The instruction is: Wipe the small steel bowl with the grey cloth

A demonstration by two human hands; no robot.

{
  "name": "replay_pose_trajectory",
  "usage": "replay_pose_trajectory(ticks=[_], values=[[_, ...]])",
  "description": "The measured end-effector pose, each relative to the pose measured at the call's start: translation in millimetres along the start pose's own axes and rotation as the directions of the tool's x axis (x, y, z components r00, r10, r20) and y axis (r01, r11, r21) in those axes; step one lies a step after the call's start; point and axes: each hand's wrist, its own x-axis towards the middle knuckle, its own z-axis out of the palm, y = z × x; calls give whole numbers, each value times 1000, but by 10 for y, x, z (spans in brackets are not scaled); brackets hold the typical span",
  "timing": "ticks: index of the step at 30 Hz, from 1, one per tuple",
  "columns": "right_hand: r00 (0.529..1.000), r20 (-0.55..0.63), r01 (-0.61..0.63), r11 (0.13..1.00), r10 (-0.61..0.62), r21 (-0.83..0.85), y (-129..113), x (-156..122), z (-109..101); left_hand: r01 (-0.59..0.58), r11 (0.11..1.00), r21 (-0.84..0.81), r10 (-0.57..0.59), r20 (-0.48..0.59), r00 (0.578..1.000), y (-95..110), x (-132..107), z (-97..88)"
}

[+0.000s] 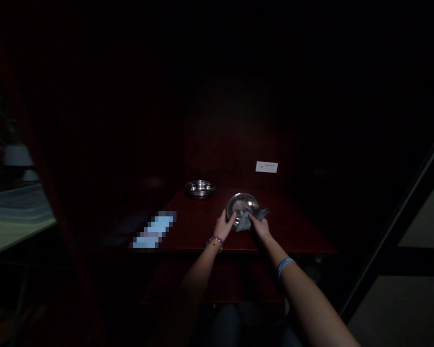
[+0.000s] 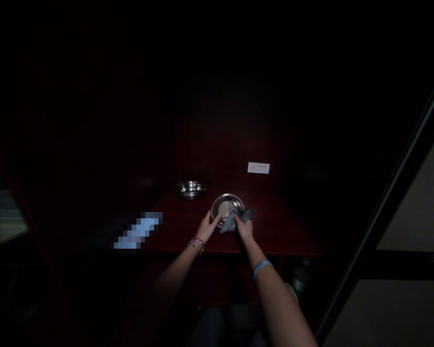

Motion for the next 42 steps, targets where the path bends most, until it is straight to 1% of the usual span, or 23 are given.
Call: replay_pose_trajectory(ticks=[3,7,11,15,19,24,26,30,32,37,42], values=[[997,-2,-82,995,82,58,23,21,7,9,998,65,-13,58,998,-45,5,10],[995,-12,-100,986,103,131,-36,-31,11,32,982,187,-54,114,992,-60,-6,8],[991,-18,-130,972,136,193,-108,-101,21,22,977,210,-56,154,986,-41,-19,-9],[989,-11,-139,968,144,207,-126,-124,33,19,977,212,-53,156,986,-24,-23,-11],[988,0,-147,955,153,256,-129,-129,50,27,975,220,-60,143,988,-37,-11,5],[988,1,-150,947,157,283,-125,-119,74,46,961,272,-84,131,988,-62,16,15],[989,14,-147,947,149,287,-114,-109,81,63,968,245,-92,109,990,-58,18,15],[992,27,-128,947,126,294,-92,-99,99,73,991,114,-77,32,997,-44,12,15],[993,31,-121,947,117,296,-91,-104,109,57,996,63,-57,0,998,-51,18,17],[993,33,-121,950,117,289,-124,-132,119,-20,999,-32,19,-41,999,-119,58,34],[992,31,-123,950,119,286,-145,-146,116,-30,998,-58,27,-60,998,-151,69,34]])
